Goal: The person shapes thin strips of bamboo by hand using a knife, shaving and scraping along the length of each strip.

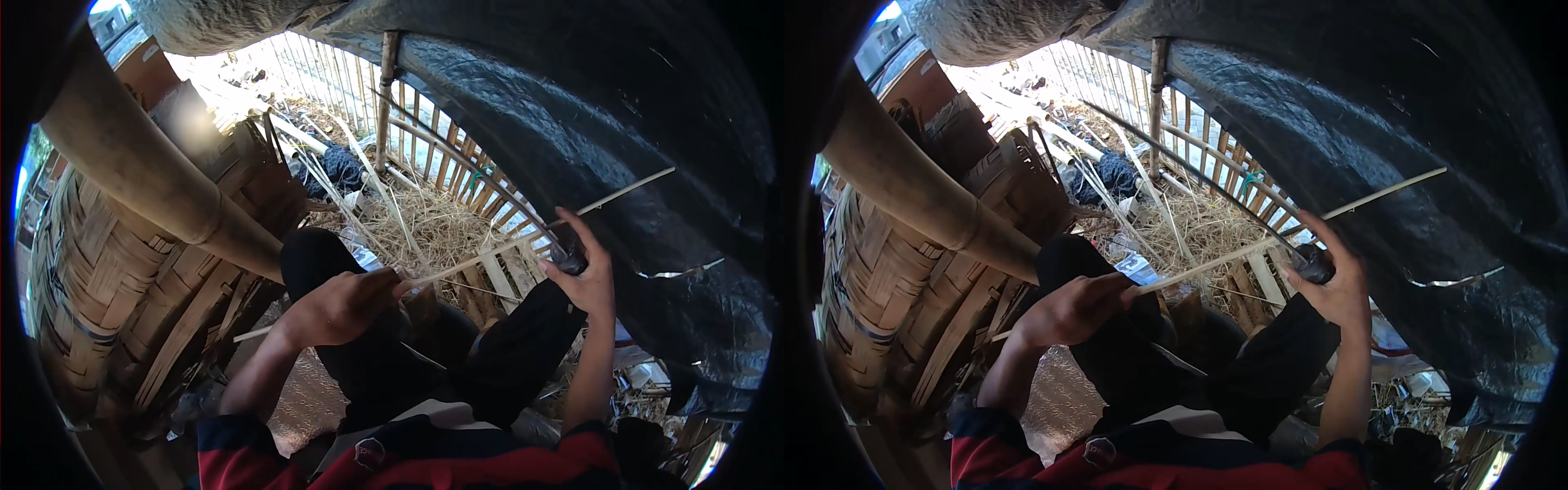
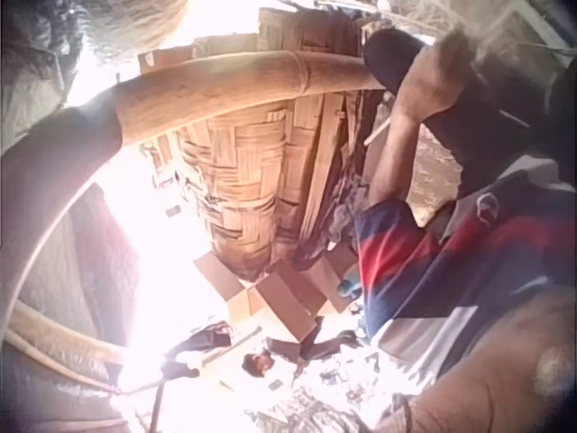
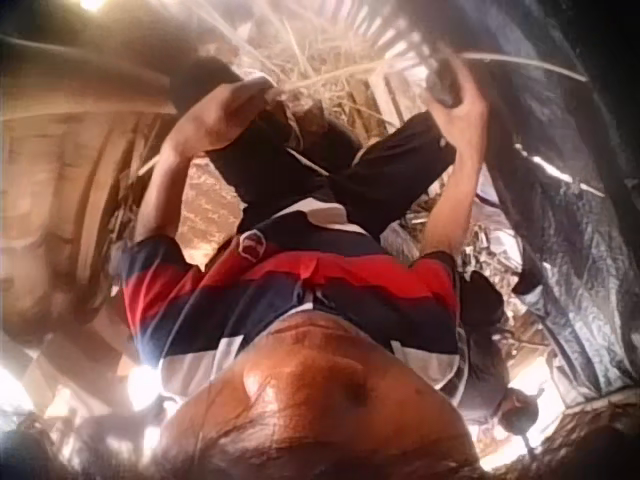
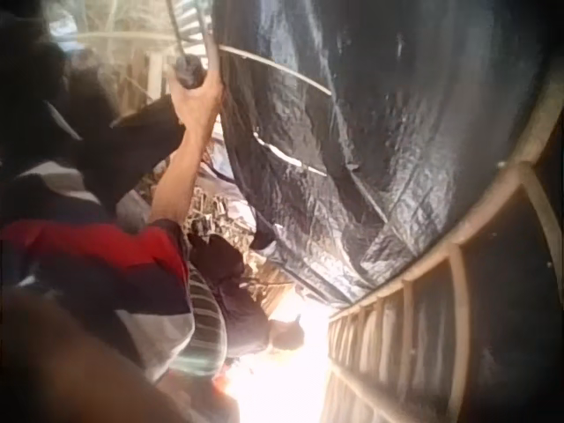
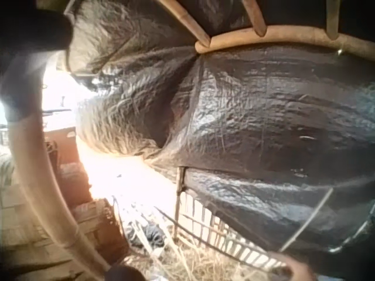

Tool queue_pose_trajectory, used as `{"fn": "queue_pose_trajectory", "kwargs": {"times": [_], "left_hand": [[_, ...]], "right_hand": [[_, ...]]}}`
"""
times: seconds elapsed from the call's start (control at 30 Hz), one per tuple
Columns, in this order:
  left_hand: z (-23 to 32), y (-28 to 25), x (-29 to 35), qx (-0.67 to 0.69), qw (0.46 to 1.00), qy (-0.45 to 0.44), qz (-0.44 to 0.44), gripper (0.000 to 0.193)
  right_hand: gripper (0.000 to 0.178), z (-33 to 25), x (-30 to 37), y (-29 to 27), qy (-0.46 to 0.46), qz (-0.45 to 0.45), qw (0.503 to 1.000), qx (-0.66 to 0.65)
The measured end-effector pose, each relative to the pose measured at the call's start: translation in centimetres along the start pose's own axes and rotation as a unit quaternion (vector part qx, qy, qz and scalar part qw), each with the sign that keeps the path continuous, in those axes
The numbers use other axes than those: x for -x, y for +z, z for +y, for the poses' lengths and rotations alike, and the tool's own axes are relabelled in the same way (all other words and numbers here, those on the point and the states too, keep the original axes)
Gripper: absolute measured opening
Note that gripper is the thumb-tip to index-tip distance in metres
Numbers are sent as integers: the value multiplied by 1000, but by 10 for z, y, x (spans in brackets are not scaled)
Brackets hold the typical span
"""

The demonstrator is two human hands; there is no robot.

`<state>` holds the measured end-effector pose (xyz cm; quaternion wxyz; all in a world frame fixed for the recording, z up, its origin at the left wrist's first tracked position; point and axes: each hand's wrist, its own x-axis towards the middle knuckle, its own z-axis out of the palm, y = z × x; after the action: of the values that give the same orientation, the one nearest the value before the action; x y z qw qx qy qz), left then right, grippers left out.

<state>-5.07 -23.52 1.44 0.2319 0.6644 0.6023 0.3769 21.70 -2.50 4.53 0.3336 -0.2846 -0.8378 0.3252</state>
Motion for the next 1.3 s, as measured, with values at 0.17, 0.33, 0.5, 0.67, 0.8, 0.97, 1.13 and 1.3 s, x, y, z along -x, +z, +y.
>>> {"fn": "queue_pose_trajectory", "kwargs": {"times": [0.17,0.33,0.5,0.67,0.8,0.97,1.13,1.3], "left_hand": [[-17,7,45,423,861,-279,-47,33],[-20,26,26,612,726,-306,73,34],[-23,35,-18,631,718,-287,68,30],[-51,30,-54,591,729,-322,129,20],[-63,37,-67,619,686,-367,107,21],[-65,40,-63,645,630,-408,148,20],[-70,40,-51,688,593,-374,188,23],[-74,44,-31,755,536,-330,182,30]], "right_hand": [[58,-19,-17,42,-67,-63,995,43],[25,0,-26,83,-154,-99,973,138],[29,16,-64,114,-234,-141,954,127],[22,43,-109,130,-261,-181,942,111],[24,63,-135,143,-263,-230,928,129],[24,70,-146,161,-342,-234,897,156],[26,70,-150,178,-377,-214,886,166],[28,78,-164,186,-356,-224,888,184]]}}
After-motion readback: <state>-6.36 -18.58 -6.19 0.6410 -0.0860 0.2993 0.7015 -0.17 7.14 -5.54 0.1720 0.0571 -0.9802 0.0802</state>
